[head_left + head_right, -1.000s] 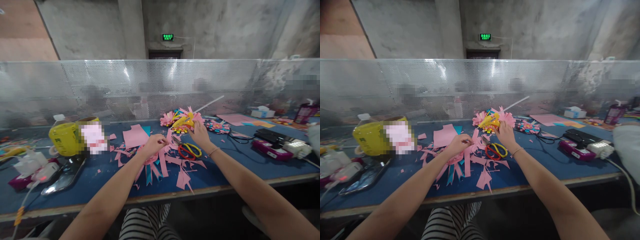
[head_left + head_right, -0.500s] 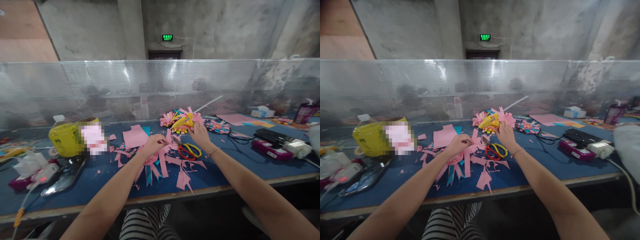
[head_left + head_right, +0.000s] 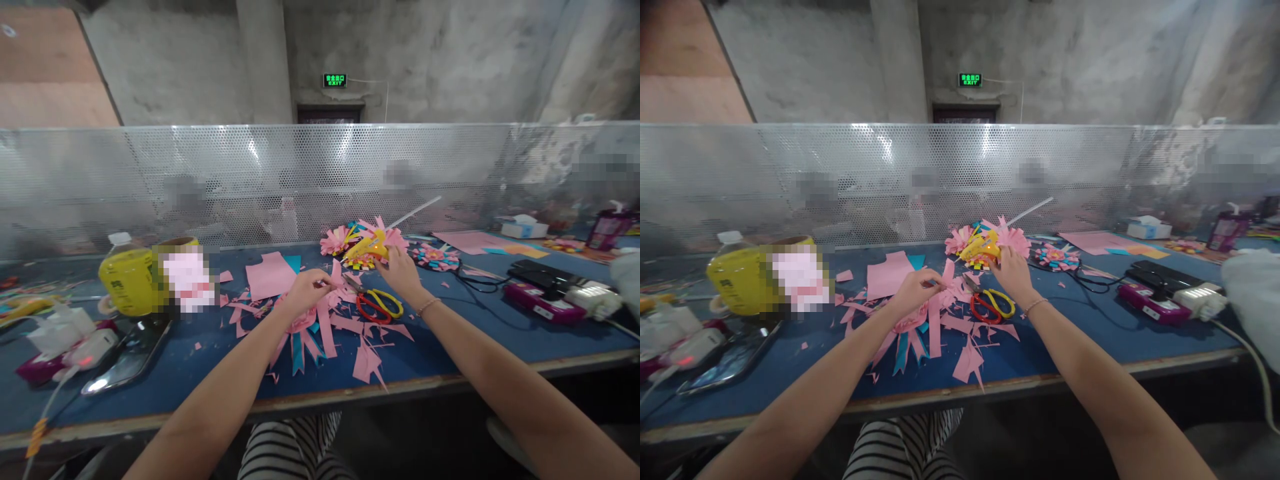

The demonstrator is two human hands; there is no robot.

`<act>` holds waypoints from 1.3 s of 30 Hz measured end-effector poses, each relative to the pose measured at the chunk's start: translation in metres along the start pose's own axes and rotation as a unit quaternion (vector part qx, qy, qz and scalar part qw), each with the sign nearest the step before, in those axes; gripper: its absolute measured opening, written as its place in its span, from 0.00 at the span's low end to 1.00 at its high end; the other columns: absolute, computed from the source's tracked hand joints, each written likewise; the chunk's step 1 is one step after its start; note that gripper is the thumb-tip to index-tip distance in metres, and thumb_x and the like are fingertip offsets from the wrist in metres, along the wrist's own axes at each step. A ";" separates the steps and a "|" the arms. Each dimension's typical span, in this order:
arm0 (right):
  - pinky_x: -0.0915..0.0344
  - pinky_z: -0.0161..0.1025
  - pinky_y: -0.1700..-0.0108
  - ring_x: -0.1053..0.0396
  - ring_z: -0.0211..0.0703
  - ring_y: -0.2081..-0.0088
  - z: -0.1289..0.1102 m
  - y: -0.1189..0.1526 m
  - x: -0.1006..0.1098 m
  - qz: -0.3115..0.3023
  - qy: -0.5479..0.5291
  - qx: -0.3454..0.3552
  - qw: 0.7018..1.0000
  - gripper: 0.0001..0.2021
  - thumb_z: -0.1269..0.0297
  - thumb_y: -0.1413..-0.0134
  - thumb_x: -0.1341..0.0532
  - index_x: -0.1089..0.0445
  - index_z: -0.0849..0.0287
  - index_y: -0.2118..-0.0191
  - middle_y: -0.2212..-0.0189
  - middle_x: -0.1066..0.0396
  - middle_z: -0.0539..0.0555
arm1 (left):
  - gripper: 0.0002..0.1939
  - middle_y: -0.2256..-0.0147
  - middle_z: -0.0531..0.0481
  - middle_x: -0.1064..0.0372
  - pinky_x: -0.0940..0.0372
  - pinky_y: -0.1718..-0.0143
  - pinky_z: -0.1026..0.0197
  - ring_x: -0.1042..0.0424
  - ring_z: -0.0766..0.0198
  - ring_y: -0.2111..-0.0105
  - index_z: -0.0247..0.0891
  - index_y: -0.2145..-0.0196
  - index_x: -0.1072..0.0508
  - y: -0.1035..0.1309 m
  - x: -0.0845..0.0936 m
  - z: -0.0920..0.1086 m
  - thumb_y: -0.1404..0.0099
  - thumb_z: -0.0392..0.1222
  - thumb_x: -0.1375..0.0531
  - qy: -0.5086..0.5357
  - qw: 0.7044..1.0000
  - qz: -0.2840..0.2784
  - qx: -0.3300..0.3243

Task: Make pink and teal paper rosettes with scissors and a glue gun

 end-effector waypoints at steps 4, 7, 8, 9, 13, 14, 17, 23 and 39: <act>0.45 0.38 0.66 0.35 0.48 0.64 0.002 0.001 -0.001 -0.011 0.013 -0.017 1.000 0.21 0.51 0.49 0.51 0.41 0.65 0.58 0.64 0.34 0.59 | 0.05 0.73 0.50 0.30 0.38 0.71 0.65 0.33 0.66 0.71 0.37 0.75 0.28 -0.001 0.005 -0.013 0.50 0.40 0.41 0.049 0.997 0.033 0.045; 0.45 0.37 0.67 0.35 0.47 0.64 0.005 0.001 -0.004 -0.034 0.028 -0.037 0.998 0.20 0.52 0.49 0.50 0.41 0.65 0.59 0.64 0.34 0.60 | 0.06 0.74 0.51 0.32 0.39 0.71 0.65 0.34 0.67 0.73 0.36 0.76 0.29 -0.001 0.012 -0.021 0.50 0.41 0.41 0.071 0.994 0.067 0.056; 0.45 0.37 0.67 0.35 0.47 0.64 0.006 0.002 -0.006 -0.045 0.033 -0.042 0.998 0.19 0.53 0.50 0.50 0.41 0.65 0.59 0.64 0.34 0.60 | 0.06 0.75 0.51 0.32 0.39 0.71 0.65 0.34 0.67 0.73 0.36 0.77 0.29 -0.002 0.014 -0.023 0.51 0.42 0.40 0.081 0.992 0.077 0.057; 0.45 0.36 0.67 0.35 0.47 0.64 0.007 0.002 -0.008 -0.057 0.037 -0.048 0.997 0.19 0.53 0.50 0.49 0.41 0.65 0.59 0.64 0.34 0.59 | 0.07 0.74 0.51 0.33 0.40 0.71 0.65 0.34 0.68 0.73 0.36 0.78 0.30 -0.002 0.016 -0.025 0.51 0.43 0.40 0.094 0.990 0.086 0.057; 0.44 0.36 0.67 0.35 0.47 0.62 0.017 0.006 -0.021 -0.117 0.042 -0.082 0.989 0.21 0.50 0.52 0.48 0.41 0.65 0.59 0.65 0.34 0.59 | 0.09 0.72 0.50 0.34 0.40 0.71 0.65 0.35 0.69 0.73 0.35 0.79 0.32 -0.003 0.019 -0.031 0.53 0.44 0.39 0.152 0.981 0.105 0.064; 0.44 0.36 0.67 0.34 0.47 0.62 0.020 0.007 -0.025 -0.134 0.040 -0.091 0.986 0.22 0.49 0.52 0.49 0.41 0.65 0.59 0.65 0.34 0.59 | 0.09 0.72 0.50 0.34 0.40 0.71 0.65 0.36 0.69 0.73 0.34 0.80 0.33 -0.004 0.019 -0.032 0.53 0.44 0.39 0.159 0.979 0.108 0.064; 0.43 0.37 0.68 0.34 0.47 0.62 0.024 0.012 -0.034 -0.174 0.033 -0.100 0.979 0.25 0.45 0.53 0.51 0.40 0.63 0.60 0.66 0.33 0.60 | 0.10 0.73 0.51 0.34 0.40 0.71 0.66 0.36 0.69 0.74 0.34 0.80 0.34 -0.003 0.019 -0.030 0.53 0.44 0.39 0.159 0.979 0.108 0.064; 0.42 0.38 0.67 0.33 0.48 0.62 0.021 0.014 -0.039 -0.190 0.012 -0.080 0.978 0.24 0.46 0.54 0.50 0.37 0.62 0.60 0.64 0.33 0.60 | 0.09 0.76 0.52 0.33 0.39 0.72 0.65 0.35 0.68 0.75 0.35 0.76 0.32 -0.002 0.018 -0.035 0.54 0.42 0.39 0.167 0.976 0.109 0.091; 0.40 0.41 0.61 0.36 0.50 0.59 0.013 0.000 0.007 0.033 -0.105 -0.064 0.992 0.24 0.50 0.52 0.49 0.44 0.66 0.55 0.62 0.35 0.63 | 0.14 0.77 0.57 0.39 0.40 0.71 0.66 0.36 0.72 0.76 0.36 0.77 0.40 -0.002 0.022 -0.046 0.60 0.36 0.37 0.222 0.956 0.148 0.120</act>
Point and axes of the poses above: each hand's wrist, its own y-axis away from the middle knuckle, its own x-axis out of the back of the hand, z = x × y, the point moved 10 cm from there along -y, towards the middle knuckle
